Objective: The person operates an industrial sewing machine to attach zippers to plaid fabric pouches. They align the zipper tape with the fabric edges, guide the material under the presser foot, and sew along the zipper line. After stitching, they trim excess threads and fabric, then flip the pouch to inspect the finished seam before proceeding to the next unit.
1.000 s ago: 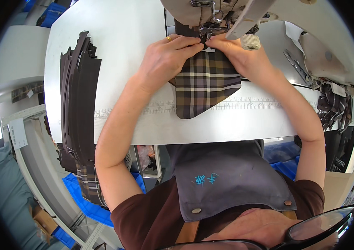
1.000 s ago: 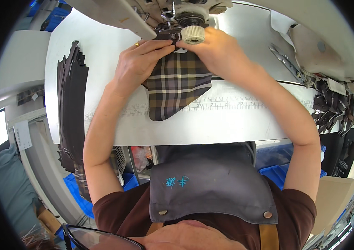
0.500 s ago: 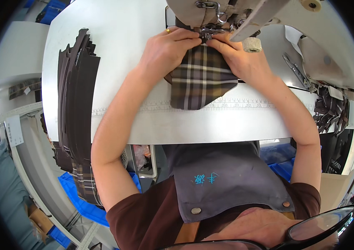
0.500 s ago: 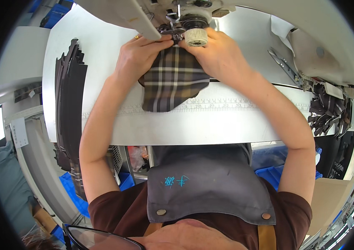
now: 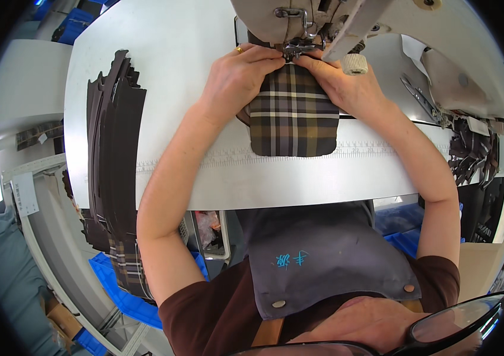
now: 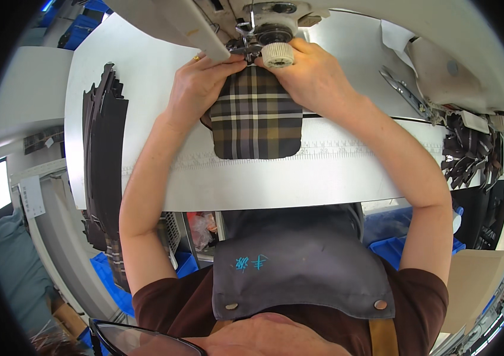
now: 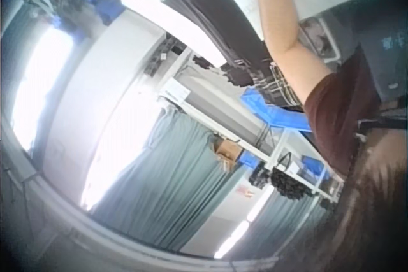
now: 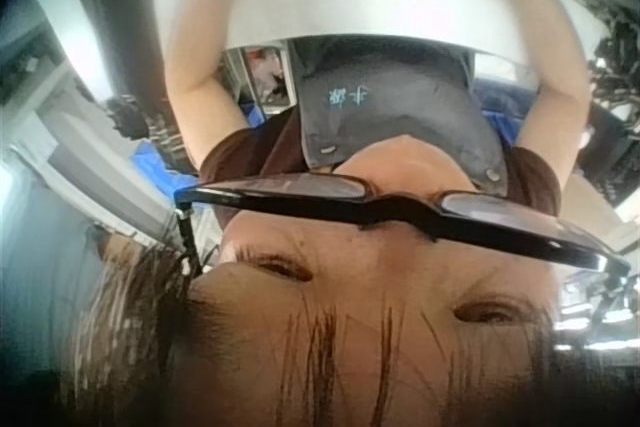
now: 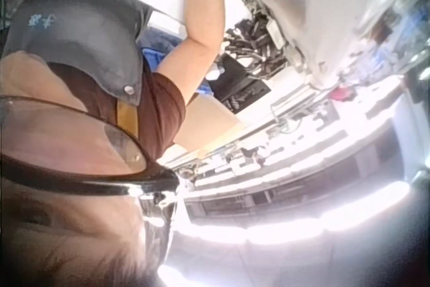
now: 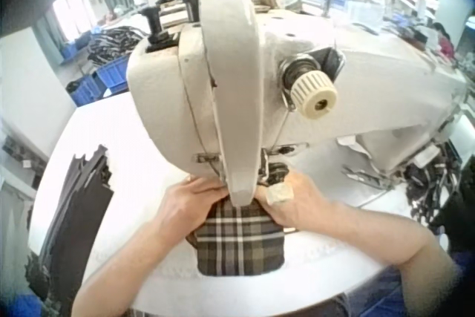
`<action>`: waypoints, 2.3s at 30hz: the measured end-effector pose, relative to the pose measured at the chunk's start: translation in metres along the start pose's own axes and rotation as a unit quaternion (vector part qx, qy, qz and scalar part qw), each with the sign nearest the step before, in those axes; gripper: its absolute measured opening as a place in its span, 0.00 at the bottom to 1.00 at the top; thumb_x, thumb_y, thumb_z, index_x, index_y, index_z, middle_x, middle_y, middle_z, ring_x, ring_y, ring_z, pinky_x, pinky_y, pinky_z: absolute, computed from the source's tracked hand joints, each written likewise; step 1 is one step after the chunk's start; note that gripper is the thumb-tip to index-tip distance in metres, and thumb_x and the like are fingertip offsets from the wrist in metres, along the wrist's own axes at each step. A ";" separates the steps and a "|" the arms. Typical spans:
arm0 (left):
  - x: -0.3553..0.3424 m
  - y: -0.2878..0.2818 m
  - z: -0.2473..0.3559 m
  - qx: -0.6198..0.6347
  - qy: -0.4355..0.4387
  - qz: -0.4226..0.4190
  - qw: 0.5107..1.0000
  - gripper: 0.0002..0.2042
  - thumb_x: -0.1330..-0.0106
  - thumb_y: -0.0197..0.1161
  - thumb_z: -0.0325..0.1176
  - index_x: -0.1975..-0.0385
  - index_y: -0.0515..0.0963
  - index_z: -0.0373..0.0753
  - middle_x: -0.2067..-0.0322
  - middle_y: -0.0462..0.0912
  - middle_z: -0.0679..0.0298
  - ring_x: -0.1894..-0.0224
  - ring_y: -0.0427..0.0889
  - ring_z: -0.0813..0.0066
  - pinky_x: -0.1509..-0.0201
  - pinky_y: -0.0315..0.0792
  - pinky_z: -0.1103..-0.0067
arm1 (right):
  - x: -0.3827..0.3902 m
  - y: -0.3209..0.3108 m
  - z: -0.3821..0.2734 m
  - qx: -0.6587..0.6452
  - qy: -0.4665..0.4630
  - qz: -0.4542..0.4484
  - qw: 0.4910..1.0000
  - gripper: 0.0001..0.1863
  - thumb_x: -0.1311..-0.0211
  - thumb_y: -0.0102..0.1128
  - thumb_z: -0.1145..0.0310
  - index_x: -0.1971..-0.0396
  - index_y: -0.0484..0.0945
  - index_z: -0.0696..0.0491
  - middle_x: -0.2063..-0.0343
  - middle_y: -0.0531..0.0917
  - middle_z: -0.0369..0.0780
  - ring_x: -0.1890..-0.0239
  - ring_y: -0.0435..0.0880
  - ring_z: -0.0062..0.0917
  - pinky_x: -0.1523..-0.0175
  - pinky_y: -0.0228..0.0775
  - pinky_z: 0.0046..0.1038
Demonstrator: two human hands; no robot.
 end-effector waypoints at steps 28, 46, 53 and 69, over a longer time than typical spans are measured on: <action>-0.051 -0.029 -0.054 0.187 -0.405 0.015 0.895 0.13 0.39 0.54 0.24 0.56 0.80 0.32 0.67 0.83 0.62 0.61 0.81 0.78 0.52 0.73 0.81 | 0.015 -0.006 -0.003 -0.108 0.058 -0.045 0.991 0.13 0.48 0.59 0.75 0.60 0.79 0.53 0.62 0.80 0.41 0.52 0.75 0.39 0.47 0.68 0.35; -0.086 0.017 -0.139 0.119 -0.410 0.306 0.851 0.13 0.40 0.58 0.24 0.55 0.77 0.30 0.64 0.82 0.61 0.59 0.80 0.74 0.52 0.73 0.79 | 0.014 -0.015 -0.032 -0.031 0.002 -0.079 0.996 0.26 0.52 0.66 0.62 0.51 0.75 0.54 0.56 0.80 0.39 0.55 0.75 0.34 0.46 0.65 0.36; 0.005 -0.101 -0.109 0.332 -0.348 0.424 0.768 0.13 0.38 0.58 0.25 0.54 0.76 0.30 0.60 0.79 0.59 0.57 0.79 0.73 0.51 0.73 0.78 | 0.002 -0.018 0.013 0.076 0.076 -0.086 0.990 0.13 0.43 0.57 0.60 0.65 0.78 0.53 0.61 0.80 0.42 0.54 0.74 0.40 0.45 0.63 0.40; 0.113 -0.104 0.155 0.477 -0.312 -0.231 0.789 0.19 0.41 0.59 0.26 0.48 0.74 0.31 0.50 0.77 0.49 0.42 0.73 0.58 0.39 0.65 0.70 | -0.012 -0.003 0.044 -0.014 0.163 -0.135 0.977 0.14 0.36 0.46 0.63 0.66 0.76 0.58 0.69 0.81 0.49 0.60 0.78 0.41 0.48 0.64 0.38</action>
Point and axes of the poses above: each hand's wrist, its own x-axis away from the middle knuckle, its own y-axis out of the palm, z = x × y, the point moved 3 cm from there along -x, towards the middle knuckle
